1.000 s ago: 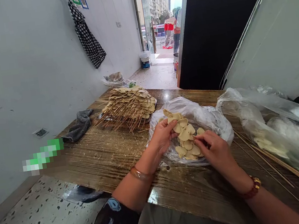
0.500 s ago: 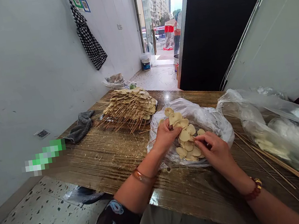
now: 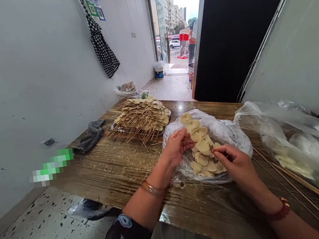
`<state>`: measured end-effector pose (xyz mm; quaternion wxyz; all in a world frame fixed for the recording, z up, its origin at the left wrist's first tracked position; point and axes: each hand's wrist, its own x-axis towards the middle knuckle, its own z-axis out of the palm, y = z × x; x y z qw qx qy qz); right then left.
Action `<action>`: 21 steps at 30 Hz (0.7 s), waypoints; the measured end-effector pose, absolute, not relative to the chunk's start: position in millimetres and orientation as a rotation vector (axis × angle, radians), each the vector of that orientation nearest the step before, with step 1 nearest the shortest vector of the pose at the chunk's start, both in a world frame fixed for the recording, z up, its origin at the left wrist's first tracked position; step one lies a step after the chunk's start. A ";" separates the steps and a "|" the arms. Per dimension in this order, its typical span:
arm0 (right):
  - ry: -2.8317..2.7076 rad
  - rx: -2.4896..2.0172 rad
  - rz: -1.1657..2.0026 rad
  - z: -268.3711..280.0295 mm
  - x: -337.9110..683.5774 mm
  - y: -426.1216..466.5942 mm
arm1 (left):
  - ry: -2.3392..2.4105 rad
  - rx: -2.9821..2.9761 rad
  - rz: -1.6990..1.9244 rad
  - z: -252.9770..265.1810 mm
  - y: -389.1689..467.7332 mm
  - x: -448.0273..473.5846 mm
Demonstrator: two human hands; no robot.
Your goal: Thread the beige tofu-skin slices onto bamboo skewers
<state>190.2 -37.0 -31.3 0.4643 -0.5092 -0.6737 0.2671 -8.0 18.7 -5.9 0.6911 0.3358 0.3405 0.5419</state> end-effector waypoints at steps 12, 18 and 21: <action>-1.708 -1.214 0.794 -28.3 191.9 -38.6 | 0.594 0.644 1.323 4.6 20.1 -14.1; -1.905 -1.226 0.440 -26.8 192.7 -38.9 | 0.691 0.731 1.325 3.3 19.3 -8.6; -1.948 -1.253 0.336 -28.0 195.1 -37.3 | 0.736 0.746 1.353 1.6 19.9 -5.5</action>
